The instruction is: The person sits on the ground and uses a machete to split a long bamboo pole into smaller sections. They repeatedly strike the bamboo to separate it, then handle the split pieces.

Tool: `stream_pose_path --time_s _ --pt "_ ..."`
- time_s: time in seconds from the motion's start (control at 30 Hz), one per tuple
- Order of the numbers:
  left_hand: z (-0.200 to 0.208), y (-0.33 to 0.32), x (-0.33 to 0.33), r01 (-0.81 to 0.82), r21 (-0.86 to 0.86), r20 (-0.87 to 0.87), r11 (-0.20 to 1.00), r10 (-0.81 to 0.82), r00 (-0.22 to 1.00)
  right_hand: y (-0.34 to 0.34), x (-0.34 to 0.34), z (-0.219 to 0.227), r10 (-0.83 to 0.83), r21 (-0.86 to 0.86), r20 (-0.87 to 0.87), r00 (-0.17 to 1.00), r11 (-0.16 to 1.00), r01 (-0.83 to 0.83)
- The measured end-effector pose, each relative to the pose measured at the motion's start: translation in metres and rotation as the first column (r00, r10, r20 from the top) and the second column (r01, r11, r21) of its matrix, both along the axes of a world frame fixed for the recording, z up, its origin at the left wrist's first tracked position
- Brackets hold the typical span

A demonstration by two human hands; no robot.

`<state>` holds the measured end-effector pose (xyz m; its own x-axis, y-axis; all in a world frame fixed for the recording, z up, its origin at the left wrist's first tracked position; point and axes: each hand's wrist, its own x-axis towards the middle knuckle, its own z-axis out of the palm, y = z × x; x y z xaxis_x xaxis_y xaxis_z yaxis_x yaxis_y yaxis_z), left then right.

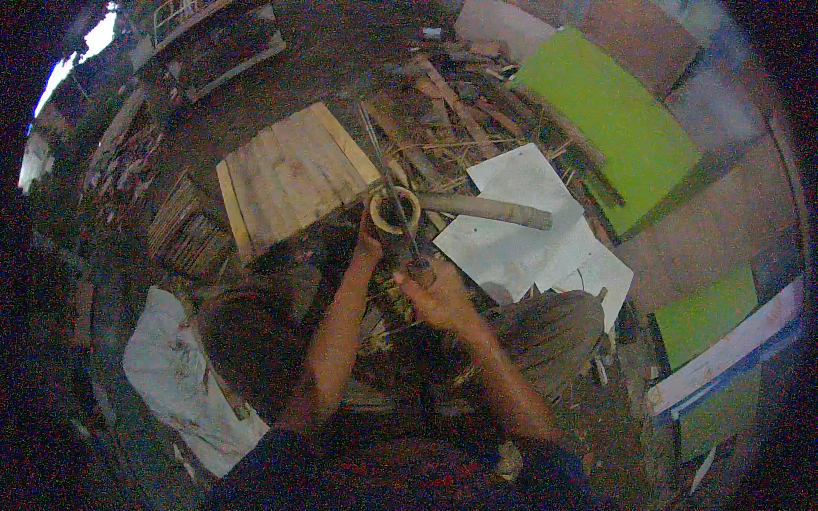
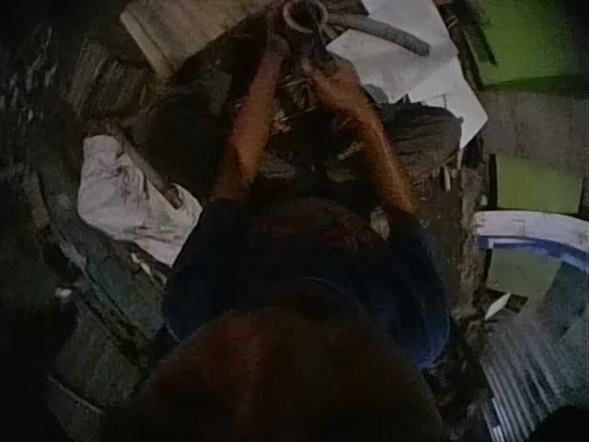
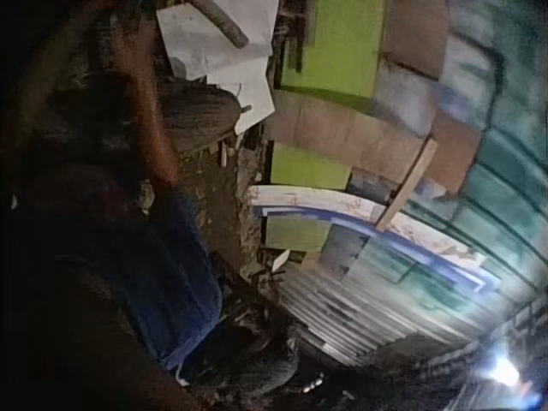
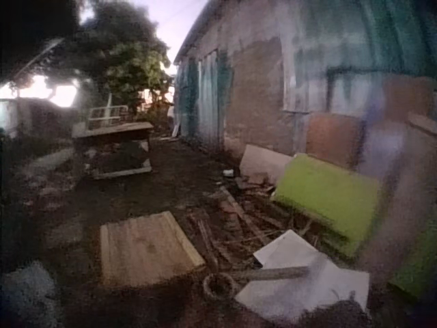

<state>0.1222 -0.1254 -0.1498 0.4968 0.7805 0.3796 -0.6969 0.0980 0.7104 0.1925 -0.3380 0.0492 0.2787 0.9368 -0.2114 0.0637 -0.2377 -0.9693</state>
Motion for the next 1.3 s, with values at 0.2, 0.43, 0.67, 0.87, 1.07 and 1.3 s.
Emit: stream_pose_path --time_s 0.2,0.43,0.67,0.87,1.07,1.3 --pt "0.094 -0.025 0.003 -0.103 -0.401 -0.344 0.910 -0.046 0.938 -0.001 -0.025 -0.005 -0.251 0.254 0.221 0.943 0.948 0.193" --pt "-0.035 0.089 -0.034 -0.168 -0.248 -0.092 0.954 0.149 0.985 0.008 -0.048 0.046 -0.521 0.401 -0.429 0.737 0.622 0.673" --pt "-0.066 0.047 -0.019 -0.462 0.758 -0.419 0.460 0.887 0.195 0.040 -0.014 0.000 -0.481 0.427 -0.063 0.874 0.779 0.459" --pt "0.050 -0.053 0.017 -0.302 0.267 -0.140 0.915 0.347 0.927 0.041 -0.001 -0.025 -0.429 0.387 -0.125 0.895 0.810 0.442" --pt "0.140 -0.065 -0.018 -0.235 0.443 -0.552 0.865 0.470 0.689 0.050 0.021 -0.024 -0.469 0.378 -0.104 0.877 0.797 0.471" --pt "0.143 -0.053 -0.018 -0.259 0.521 -0.507 0.813 0.539 0.672 0.003 -0.007 -0.001 -0.459 0.316 0.122 0.880 0.858 0.404"
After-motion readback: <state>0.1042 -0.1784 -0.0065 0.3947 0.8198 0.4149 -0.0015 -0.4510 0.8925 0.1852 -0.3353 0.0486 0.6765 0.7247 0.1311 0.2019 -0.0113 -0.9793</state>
